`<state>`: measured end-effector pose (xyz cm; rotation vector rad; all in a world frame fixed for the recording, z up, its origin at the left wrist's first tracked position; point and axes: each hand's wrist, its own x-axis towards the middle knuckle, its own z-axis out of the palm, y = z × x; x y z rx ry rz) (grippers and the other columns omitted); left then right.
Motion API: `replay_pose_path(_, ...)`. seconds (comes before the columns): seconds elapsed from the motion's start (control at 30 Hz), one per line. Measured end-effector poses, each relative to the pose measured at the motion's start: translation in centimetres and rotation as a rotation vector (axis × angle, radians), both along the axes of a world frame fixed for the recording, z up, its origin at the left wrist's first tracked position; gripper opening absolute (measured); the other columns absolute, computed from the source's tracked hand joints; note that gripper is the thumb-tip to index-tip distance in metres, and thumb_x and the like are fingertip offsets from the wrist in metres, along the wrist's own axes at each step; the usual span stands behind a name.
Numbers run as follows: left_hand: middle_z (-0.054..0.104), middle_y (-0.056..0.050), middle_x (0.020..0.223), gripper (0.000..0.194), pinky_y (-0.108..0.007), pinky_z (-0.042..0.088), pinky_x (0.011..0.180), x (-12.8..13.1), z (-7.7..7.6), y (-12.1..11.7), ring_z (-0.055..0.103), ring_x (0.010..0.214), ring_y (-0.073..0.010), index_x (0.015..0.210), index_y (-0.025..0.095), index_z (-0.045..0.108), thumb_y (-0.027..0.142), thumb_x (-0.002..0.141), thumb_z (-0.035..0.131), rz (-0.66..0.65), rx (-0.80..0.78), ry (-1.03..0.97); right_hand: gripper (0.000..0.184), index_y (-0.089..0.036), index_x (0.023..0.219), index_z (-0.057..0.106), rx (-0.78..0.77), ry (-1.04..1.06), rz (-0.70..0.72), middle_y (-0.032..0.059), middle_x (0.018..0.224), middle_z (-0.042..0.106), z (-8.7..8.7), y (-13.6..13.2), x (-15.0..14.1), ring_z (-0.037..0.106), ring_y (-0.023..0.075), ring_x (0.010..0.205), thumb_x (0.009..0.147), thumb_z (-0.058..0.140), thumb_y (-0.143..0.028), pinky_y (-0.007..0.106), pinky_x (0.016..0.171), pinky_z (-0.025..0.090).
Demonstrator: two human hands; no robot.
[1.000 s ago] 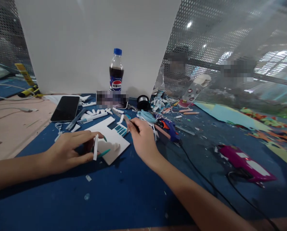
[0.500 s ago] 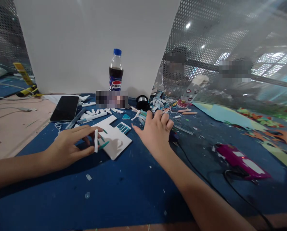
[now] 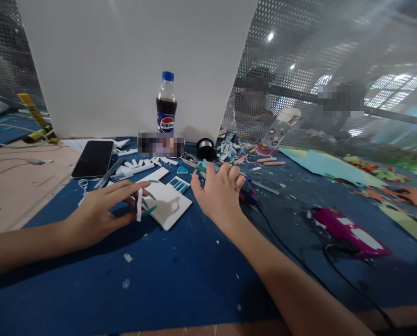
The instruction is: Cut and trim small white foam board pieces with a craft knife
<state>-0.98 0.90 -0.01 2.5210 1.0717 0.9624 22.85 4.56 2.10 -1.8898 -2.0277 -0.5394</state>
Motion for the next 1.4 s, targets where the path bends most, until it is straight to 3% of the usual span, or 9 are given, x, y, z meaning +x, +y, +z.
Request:
replay_pose_path(0.17,0.055,-0.004,0.084,0.038,-0.025,0.051,0.059,0.1,0.2,0.2,0.057,0.067,-0.0135,0.118,0.016,0.050,0.018,0.080,0.049,0.052,-0.053,-0.012,0.040,-0.013,0.105,0.050,-0.004,0.140,0.075,0.0168,0.092,0.048,0.1,-1.1,-1.0,0.041,0.0366,0.092,0.080,0.045,-0.044,0.049,0.073,0.033)
replay_pose_path(0.37,0.053,-0.001,0.072,0.034,-0.024,0.046,0.054,0.3,0.6,0.2,0.052,0.057,-0.0116,0.109,0.012,0.058,0.024,0.077,0.054,0.109,-0.092,-0.059,0.020,-0.018,0.090,0.051,-0.042,0.310,0.512,0.0083,0.084,0.054,0.4,-3.4,-2.7,0.045,0.0243,0.082,0.078,0.049,-0.034,0.039,0.073,0.034)
replay_pose_path(0.53,0.050,0.001,0.068,0.036,-0.023,0.042,0.050,0.3,0.6,0.4,0.050,0.057,-0.0120,0.110,0.013,0.058,0.025,0.076,0.057,0.139,-0.130,-0.099,0.032,-0.017,0.095,0.053,-0.235,0.266,0.771,0.0062,0.088,0.055,0.7,-4.4,-3.1,0.044,0.0221,0.083,0.071,0.060,-0.037,0.036,0.076,0.033)
replay_pose_path(0.77,0.052,0.001,0.073,0.037,-0.023,0.044,0.054,0.1,0.4,0.4,0.051,0.061,-0.0121,0.111,0.017,0.057,0.021,0.073,0.059,0.149,-0.126,-0.099,0.046,-0.018,0.113,0.044,-0.404,0.196,0.734,0.0098,0.107,0.051,0.6,-4.1,-2.7,0.041,0.0253,0.094,0.070,0.058,-0.029,0.039,0.081,0.033)
replay_pose_path(0.93,0.053,-0.001,0.078,0.040,-0.025,0.047,0.056,0.2,0.2,0.5,0.052,0.063,-0.0126,0.115,0.018,0.055,0.021,0.075,0.056,0.181,-0.161,-0.113,0.046,-0.018,0.113,0.041,-0.430,0.152,0.691,0.0102,0.104,0.050,0.9,-3.3,-2.2,0.042,0.0247,0.089,0.069,0.053,-0.018,0.040,0.078,0.035)
replay_pose_path(1.03,0.054,-0.002,0.082,0.045,-0.026,0.047,0.057,0.1,0.1,0.5,0.052,0.061,-0.0119,0.121,0.017,0.051,0.024,0.077,0.055,0.186,-0.187,-0.106,0.041,-0.018,0.111,0.043,-0.411,0.188,0.665,0.0098,0.098,0.050,0.9,-3.0,-2.0,0.043,0.0239,0.087,0.071,0.053,-0.020,0.038,0.075,0.037)
replay_pose_path(1.17,0.054,-0.004,0.087,0.049,-0.026,0.047,0.061,0.1,0.1,0.6,0.053,0.065,-0.0118,0.127,0.014,0.046,0.022,0.079,0.051,0.134,-0.145,-0.088,0.026,-0.017,0.100,0.049,-0.271,0.350,0.610,0.0084,0.091,0.051,0.5,-2.8,-2.0,0.045,0.0230,0.085,0.078,0.051,-0.031,0.036,0.073,0.037)
replay_pose_path(1.27,0.054,-0.005,0.084,0.043,-0.025,0.046,0.060,0.1,0.1,0.5,0.053,0.065,-0.0123,0.121,0.009,0.050,0.020,0.080,0.049,0.069,-0.073,-0.078,0.018,-0.017,0.090,0.054,-0.230,0.441,0.678,0.0067,0.086,0.055,0.1,-3.1,-2.3,0.046,0.0210,0.082,0.081,0.049,-0.032,0.036,0.075,0.035)
replay_pose_path(1.4,0.054,-0.005,0.079,0.039,-0.024,0.043,0.055,0.2,0.1,0.3,0.052,0.065,-0.0133,0.117,0.008,0.052,0.020,0.081,0.052,0.043,0.030,-0.009,0.019,-0.017,0.092,0.058,-0.304,0.463,0.805,0.0052,0.084,0.058,0.0,-3.9,-3.1,0.046,0.0205,0.082,0.078,0.052,-0.028,0.035,0.075,0.033)
